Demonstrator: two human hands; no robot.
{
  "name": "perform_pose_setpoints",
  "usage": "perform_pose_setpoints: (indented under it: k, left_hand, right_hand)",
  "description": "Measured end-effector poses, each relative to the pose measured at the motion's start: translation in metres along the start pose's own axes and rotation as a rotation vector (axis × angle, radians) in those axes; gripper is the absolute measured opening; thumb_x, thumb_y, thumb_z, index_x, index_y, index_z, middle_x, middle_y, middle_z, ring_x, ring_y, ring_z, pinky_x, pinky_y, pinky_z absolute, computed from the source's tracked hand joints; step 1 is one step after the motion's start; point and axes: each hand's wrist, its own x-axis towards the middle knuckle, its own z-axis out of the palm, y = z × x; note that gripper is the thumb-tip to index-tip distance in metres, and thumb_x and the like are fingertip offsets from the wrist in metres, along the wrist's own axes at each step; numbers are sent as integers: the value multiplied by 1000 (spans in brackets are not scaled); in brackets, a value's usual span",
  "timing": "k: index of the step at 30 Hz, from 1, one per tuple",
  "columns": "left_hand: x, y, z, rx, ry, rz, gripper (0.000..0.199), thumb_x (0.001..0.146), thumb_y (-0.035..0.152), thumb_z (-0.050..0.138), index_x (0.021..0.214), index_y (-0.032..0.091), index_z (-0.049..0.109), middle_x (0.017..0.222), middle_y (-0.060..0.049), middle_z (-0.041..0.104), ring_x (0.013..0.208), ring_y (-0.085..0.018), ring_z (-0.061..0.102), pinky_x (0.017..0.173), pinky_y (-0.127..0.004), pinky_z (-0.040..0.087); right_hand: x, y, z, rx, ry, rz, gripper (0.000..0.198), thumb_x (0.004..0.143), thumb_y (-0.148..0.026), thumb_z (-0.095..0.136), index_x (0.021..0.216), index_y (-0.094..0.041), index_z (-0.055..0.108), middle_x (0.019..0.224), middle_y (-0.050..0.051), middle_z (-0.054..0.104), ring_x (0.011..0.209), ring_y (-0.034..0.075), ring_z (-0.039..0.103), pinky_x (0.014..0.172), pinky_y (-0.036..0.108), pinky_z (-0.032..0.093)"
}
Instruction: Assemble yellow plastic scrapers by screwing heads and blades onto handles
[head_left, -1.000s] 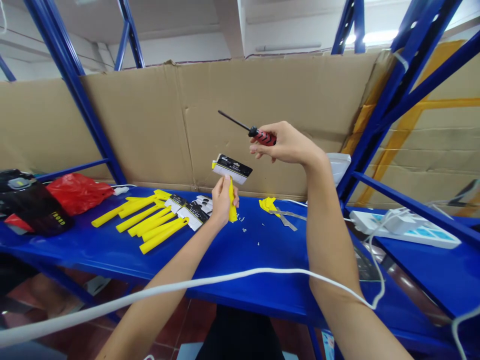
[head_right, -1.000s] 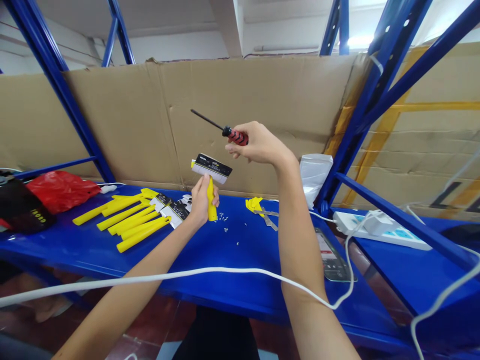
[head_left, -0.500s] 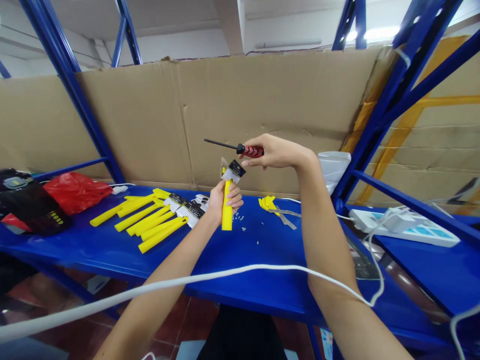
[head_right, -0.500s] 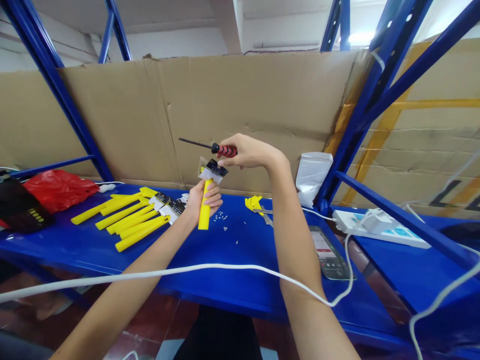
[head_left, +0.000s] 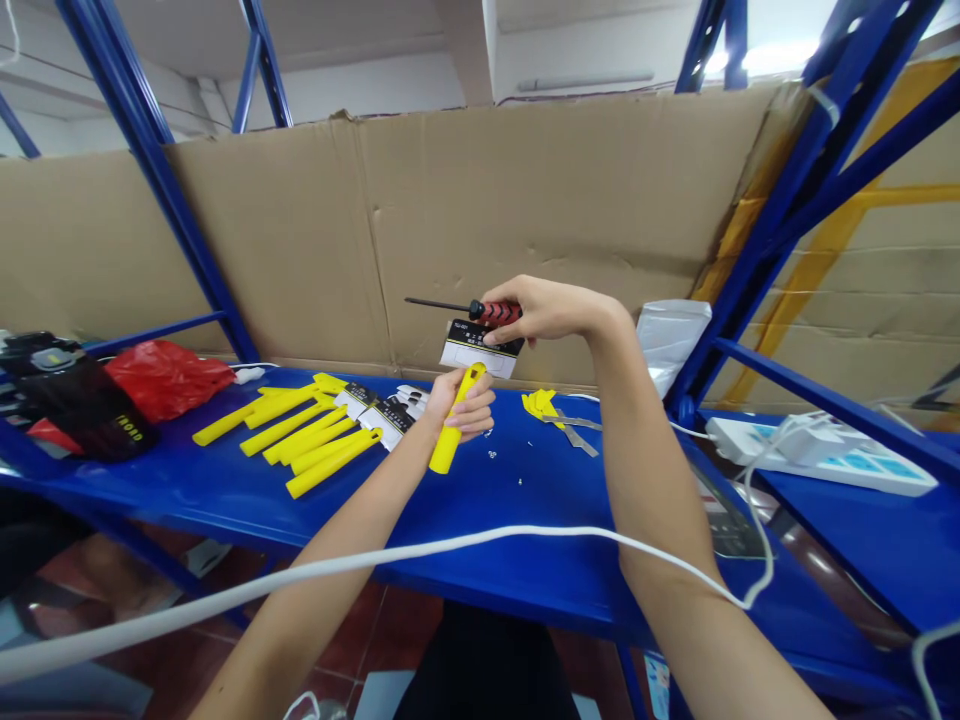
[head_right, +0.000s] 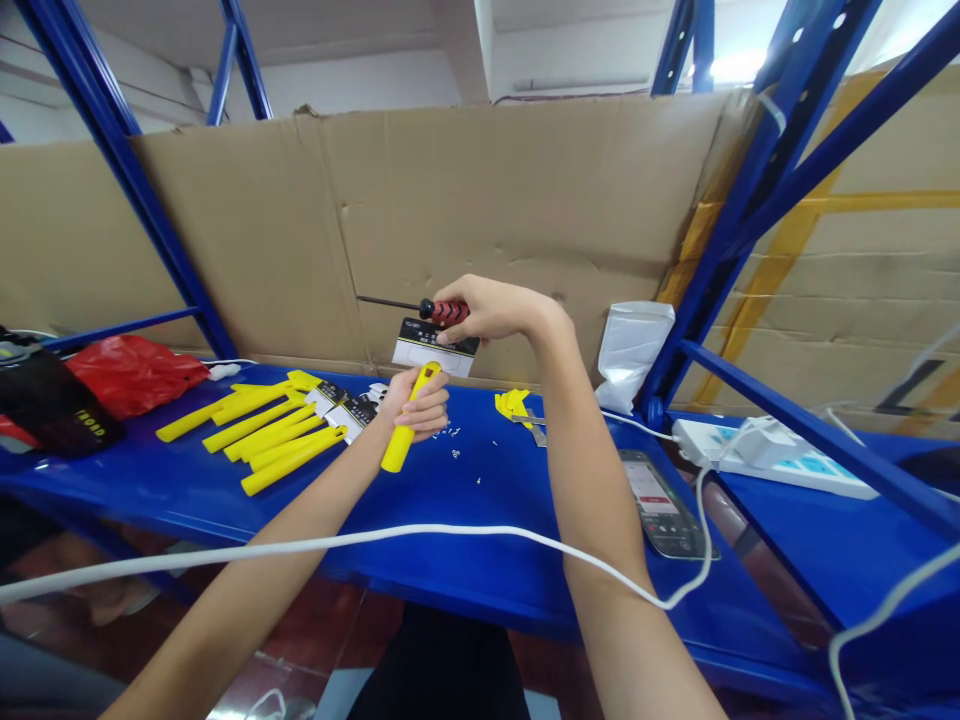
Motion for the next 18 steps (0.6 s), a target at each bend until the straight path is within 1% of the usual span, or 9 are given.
perform_pose_setpoints:
  k: [3, 5, 7, 8, 10, 12, 14, 16, 18]
  left_hand:
    - [2, 1, 2, 56, -63, -42, 45, 105, 47, 52, 66, 24, 44, 44, 6, 27, 26, -8, 15, 36, -27, 16]
    - [0, 0, 4, 115, -34, -26, 34, 99, 44, 57, 74, 22, 55, 47, 4, 39, 27, -10, 27, 37, -28, 24]
    - [-9, 0, 7, 180, 68, 64, 24, 95, 43, 62, 85, 21, 59, 55, 0, 54, 33, -13, 44, 41, -29, 35]
    - [-17, -1, 10, 219, 139, 137, 24, 94, 44, 66, 90, 21, 58, 62, -2, 63, 39, -15, 52, 44, -29, 41]
    - [-38, -4, 16, 337, 266, 296, 34, 94, 51, 73, 103, 22, 57, 76, -4, 74, 47, -16, 62, 48, -28, 47]
    - [-63, -8, 23, 543, 365, 357, 47, 98, 57, 78, 122, 23, 58, 87, -4, 78, 52, -15, 63, 49, -26, 47]
    - [-88, -12, 30, 738, 483, 385, 56, 94, 58, 86, 130, 25, 58, 86, -1, 76, 51, -12, 58, 47, -23, 44]
    - [-109, -16, 34, 886, 603, 380, 48, 96, 62, 83, 119, 25, 62, 79, 1, 73, 48, -11, 55, 45, -23, 40]
    - [-125, -20, 33, 1000, 679, 324, 46, 102, 68, 72, 98, 22, 66, 65, 2, 66, 43, -11, 52, 45, -25, 38]
  right_hand:
    - [-2, -3, -1, -10, 20, -12, 29, 84, -40, 89, 92, -20, 70, 81, -1, 65, 76, 15, 56, 61, 27, 45]
    - [-5, -4, -3, -24, 40, -14, 29, 84, -40, 89, 93, -20, 70, 81, 0, 65, 76, 15, 55, 61, 27, 44]
    - [-9, -3, -6, -32, 52, 0, 29, 84, -40, 89, 93, -20, 70, 80, 0, 64, 74, 15, 55, 59, 27, 43]
    - [-11, -3, -7, -30, 52, 15, 29, 84, -40, 90, 93, -21, 70, 80, 0, 64, 72, 14, 55, 58, 28, 43]
    - [-12, -2, -8, -14, 33, 47, 30, 83, -39, 92, 93, -21, 71, 79, 0, 65, 68, 14, 56, 56, 29, 43]
    - [-10, -3, -5, 2, -17, 59, 31, 80, -39, 95, 91, -22, 71, 78, 1, 67, 65, 15, 59, 54, 30, 43]
    - [-5, -8, 2, 16, -81, 46, 35, 76, -39, 99, 86, -22, 70, 78, 2, 70, 64, 16, 62, 53, 31, 43]
    - [1, -15, 9, 41, -148, 28, 37, 74, -37, 101, 82, -22, 68, 78, 3, 72, 66, 18, 66, 54, 31, 45]
    - [3, -23, 15, 68, -193, 18, 37, 74, -36, 101, 79, -23, 67, 79, 4, 75, 71, 20, 72, 55, 31, 47]
